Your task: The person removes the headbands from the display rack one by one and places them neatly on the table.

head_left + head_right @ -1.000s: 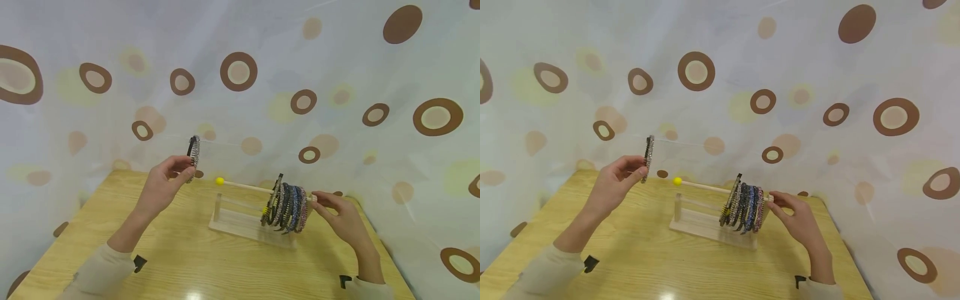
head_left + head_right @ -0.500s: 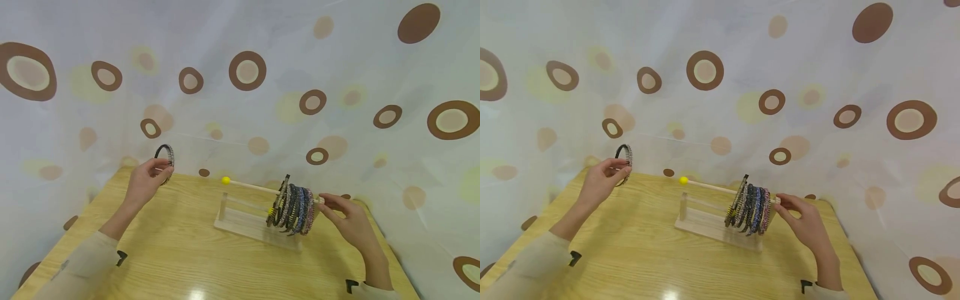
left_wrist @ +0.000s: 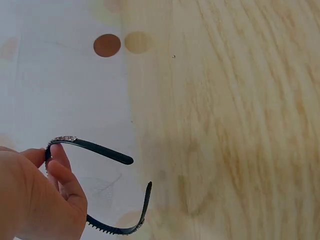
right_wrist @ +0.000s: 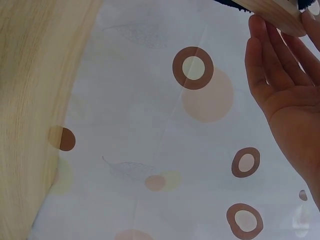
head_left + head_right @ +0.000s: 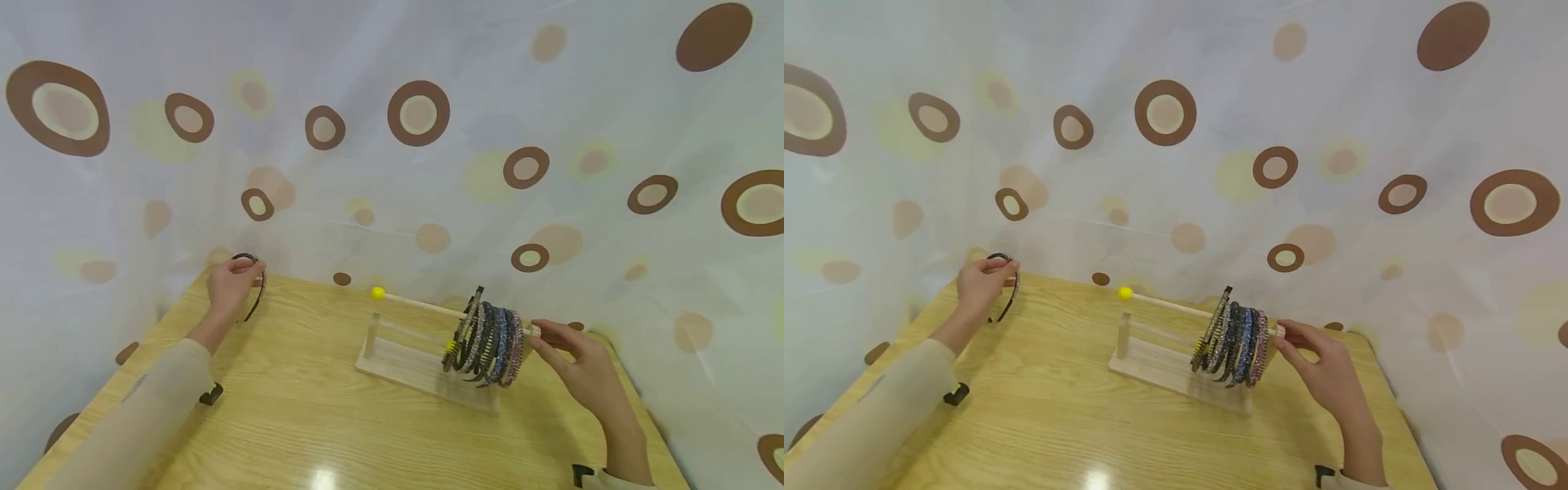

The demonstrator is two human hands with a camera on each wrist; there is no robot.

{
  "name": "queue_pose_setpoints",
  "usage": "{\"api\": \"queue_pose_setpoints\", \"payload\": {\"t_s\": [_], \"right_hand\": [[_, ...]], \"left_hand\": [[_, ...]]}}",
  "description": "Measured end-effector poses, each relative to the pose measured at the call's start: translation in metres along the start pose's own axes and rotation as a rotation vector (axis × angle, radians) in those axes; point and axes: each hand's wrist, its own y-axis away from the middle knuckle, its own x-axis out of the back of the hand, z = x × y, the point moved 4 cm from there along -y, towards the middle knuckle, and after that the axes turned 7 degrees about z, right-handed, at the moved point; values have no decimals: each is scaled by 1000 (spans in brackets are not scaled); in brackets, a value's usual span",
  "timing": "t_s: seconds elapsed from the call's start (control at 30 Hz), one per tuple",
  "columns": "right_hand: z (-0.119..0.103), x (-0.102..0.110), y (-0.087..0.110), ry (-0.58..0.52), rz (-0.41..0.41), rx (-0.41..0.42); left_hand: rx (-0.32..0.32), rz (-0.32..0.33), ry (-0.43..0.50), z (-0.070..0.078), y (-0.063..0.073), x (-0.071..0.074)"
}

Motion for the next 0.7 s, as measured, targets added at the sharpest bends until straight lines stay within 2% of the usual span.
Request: {"api": "queue_pose_setpoints", "payload": {"t_s": [0.13,0.3,0.5,0.7], "right_hand": [[1,-1,0,-20,1,5],[0,-4,-2,-26,19,18],[-2,-7,-4,-25,31,22],[-2,-5,0,-20,38,7]], "left_hand": [[40,73,62,-12,-11,-6],[61,125,25,-23,-25,-7],[162,143,24,-41,-42,-1],[282,129,129,-61,-53,-2]]}}
